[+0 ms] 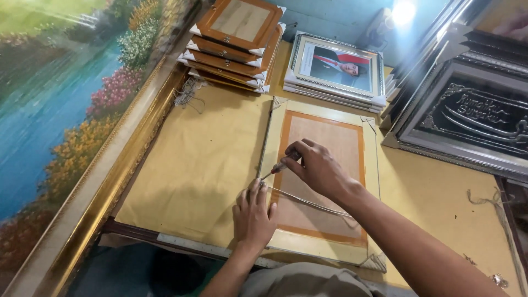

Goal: Attaching a hanging wire to the back of a picture frame using a screwdriver and screws.

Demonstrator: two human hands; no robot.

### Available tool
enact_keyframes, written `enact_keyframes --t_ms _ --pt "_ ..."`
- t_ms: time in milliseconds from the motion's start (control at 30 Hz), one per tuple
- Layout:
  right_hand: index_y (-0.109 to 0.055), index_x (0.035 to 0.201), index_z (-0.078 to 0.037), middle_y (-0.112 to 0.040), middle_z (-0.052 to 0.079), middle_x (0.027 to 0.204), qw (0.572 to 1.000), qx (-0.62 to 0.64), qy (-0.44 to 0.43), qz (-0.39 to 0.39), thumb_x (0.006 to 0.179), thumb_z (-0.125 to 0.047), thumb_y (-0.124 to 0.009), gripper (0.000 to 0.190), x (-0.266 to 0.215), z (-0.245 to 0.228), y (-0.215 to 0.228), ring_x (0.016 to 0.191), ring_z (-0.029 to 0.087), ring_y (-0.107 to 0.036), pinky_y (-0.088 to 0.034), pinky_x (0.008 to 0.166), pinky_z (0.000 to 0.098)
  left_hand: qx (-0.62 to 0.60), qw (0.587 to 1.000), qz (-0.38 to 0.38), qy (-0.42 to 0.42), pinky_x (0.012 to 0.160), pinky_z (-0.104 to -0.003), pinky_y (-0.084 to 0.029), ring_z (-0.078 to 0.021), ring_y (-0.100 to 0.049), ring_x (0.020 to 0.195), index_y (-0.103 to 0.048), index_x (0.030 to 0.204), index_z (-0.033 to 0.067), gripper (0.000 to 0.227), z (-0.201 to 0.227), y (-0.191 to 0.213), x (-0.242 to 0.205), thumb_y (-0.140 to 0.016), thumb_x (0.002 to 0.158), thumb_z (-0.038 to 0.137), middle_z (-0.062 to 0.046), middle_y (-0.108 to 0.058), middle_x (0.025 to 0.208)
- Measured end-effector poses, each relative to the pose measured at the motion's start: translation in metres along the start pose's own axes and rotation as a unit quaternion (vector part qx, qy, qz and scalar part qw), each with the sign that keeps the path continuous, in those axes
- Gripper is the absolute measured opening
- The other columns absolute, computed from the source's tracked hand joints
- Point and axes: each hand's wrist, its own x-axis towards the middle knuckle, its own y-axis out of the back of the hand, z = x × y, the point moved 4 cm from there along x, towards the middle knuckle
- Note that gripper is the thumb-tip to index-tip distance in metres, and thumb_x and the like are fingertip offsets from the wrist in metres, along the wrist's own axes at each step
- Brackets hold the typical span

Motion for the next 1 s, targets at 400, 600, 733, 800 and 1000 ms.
enact_keyframes --t_ms 400,600,733,800,1000 --pt "-0.059 0.088 -0.006 -0.061 0.007 0.085 1.0 0.003 0.003 -0.016 0.084 -0.028 -0.055 0.022 0.002 -0.007 0.002 0.072 0.022 -0.06 -0.048 0.064 0.0341 0.001 1.0 -0.021 0.006 0.077 -0.047 -0.04 -0.0299 -0.035 0.116 -0.044 0.123 0.0148 0.047 -0.001 -0.002 0.001 -0.048 0.08 0.035 0.0 -0.034 0.137" --pt "-0.059 0.088 -0.006 -0.061 0.008 0.084 1.0 -0.003 -0.005 -0.016 0.085 -0.029 -0.054 0.023 0.002 -0.008 0.003 0.072 0.024 -0.06 -0.047 0.063 0.0353 0.003 1.0 -0.016 0.006 0.079 -0.045 -0.04 -0.0297 -0.036 0.116 -0.043 0.125 0.0155 0.049 -0.002 -0.003 0.0 -0.048 0.08 0.034 -0.002 -0.036 0.136" --pt "-0.06 0.087 -0.006 -0.061 0.008 0.085 1.0 -0.004 -0.008 -0.012 0.084 -0.029 -0.054 0.024 0.002 -0.007 0.001 0.073 0.024 -0.06 -0.047 0.064 0.0352 0.002 1.0 -0.01 0.001 0.077 -0.045 -0.041 -0.0291 -0.036 0.116 -0.044 0.123 0.0151 0.048 -0.001 -0.002 -0.001 -0.049 0.079 0.034 -0.002 -0.037 0.136" --pt "-0.059 0.087 -0.006 -0.062 0.008 0.084 1.0 -0.016 -0.006 -0.007 0.084 -0.031 -0.055 0.026 0.003 -0.007 0.0 0.071 0.024 -0.061 -0.047 0.061 0.0357 -0.002 1.0 -0.012 0.001 0.076 -0.045 -0.041 -0.0299 -0.037 0.115 -0.044 0.123 0.0148 0.047 -0.001 -0.003 0.0 -0.048 0.08 0.033 -0.003 -0.037 0.135" --pt "-0.063 0.073 -0.011 -0.062 0.009 0.059 0.955 -0.284 -0.071 -0.036 0.085 -0.062 -0.038 0.058 0.008 0.006 -0.005 0.055 0.029 -0.06 -0.046 0.048 0.0393 -0.004 1.0 0.004 0.002 0.075 -0.045 -0.041 -0.0287 -0.036 0.115 -0.046 0.12 0.0152 0.046 -0.002 -0.005 -0.001 -0.05 0.078 0.033 -0.002 -0.037 0.135"
